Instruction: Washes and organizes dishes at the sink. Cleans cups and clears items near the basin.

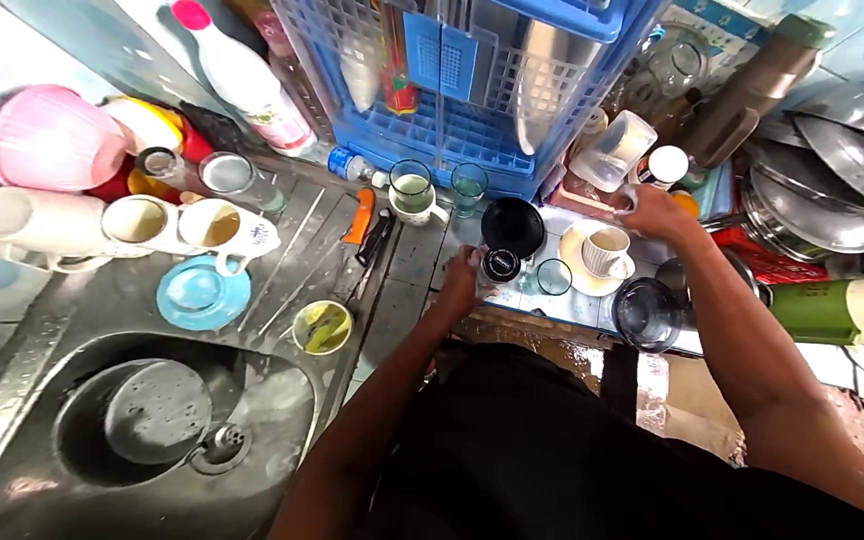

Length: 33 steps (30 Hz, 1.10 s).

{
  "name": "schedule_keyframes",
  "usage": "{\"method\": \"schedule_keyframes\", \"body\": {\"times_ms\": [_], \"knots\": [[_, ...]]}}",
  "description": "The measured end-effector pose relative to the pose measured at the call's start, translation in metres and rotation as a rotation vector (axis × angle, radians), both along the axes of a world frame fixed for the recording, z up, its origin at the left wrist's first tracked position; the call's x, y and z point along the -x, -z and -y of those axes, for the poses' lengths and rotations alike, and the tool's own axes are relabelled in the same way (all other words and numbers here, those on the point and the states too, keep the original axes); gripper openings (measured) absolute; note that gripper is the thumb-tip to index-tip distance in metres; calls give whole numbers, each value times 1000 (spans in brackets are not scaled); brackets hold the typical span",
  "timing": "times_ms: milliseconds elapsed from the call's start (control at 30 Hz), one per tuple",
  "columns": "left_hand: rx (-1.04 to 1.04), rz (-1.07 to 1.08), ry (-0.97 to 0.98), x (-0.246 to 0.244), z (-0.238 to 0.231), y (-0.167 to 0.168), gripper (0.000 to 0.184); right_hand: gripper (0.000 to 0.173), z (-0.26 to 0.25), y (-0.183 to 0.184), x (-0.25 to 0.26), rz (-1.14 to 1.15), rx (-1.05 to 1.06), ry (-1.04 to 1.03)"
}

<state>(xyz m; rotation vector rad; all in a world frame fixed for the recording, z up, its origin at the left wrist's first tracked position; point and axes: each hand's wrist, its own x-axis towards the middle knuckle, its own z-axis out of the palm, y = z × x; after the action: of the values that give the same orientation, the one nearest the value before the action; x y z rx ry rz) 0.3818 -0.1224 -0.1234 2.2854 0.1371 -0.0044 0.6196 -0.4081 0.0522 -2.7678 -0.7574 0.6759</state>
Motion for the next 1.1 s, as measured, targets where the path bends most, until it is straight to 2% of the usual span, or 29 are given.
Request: {"method": "schedule_keyframes", "body": {"times_ms": [67, 133, 233, 333, 400, 467, 567, 633, 700, 800, 867, 933, 1100], "knots": [[-28, -30, 38, -5, 6, 1, 85, 38, 26, 11, 8, -27, 43, 22], [-54, -47, 65, -7, 12, -2, 81, 55, 47, 29, 20, -31, 10, 86], [-36, -30, 68, -4, 17, -10, 82, 76, 61, 48, 53, -56, -167, 347], [-12, 60, 24, 6, 13, -13, 101, 74, 65, 68, 75, -229, -422, 685], [33, 296, -76, 16, 10, -20, 100, 69, 65, 72, 87, -340, -562, 793], [113, 504, -177, 15, 10, -46, 83, 69, 66, 78, 92, -372, -623, 820], [231, 571, -195, -16, 24, -111, 44, 68, 68, 93, 93, -423, -703, 883], [336, 447, -132, -50, 48, -144, 37, 69, 70, 101, 95, -456, -763, 920], [452, 151, -45, -87, 77, -162, 42, 67, 71, 110, 96, -450, -820, 940], [562, -272, 39, -135, 119, -155, 48, 66, 63, 119, 100, -365, -847, 979], [573, -472, 42, -152, 136, -147, 55, 67, 55, 123, 104, -307, -857, 1016], [579, -521, 17, -164, 148, -131, 58, 63, 48, 125, 106, -313, -909, 1079], [595, -620, -11, -175, 168, -96, 51, 62, 42, 130, 108, -384, -1073, 1214]]}}
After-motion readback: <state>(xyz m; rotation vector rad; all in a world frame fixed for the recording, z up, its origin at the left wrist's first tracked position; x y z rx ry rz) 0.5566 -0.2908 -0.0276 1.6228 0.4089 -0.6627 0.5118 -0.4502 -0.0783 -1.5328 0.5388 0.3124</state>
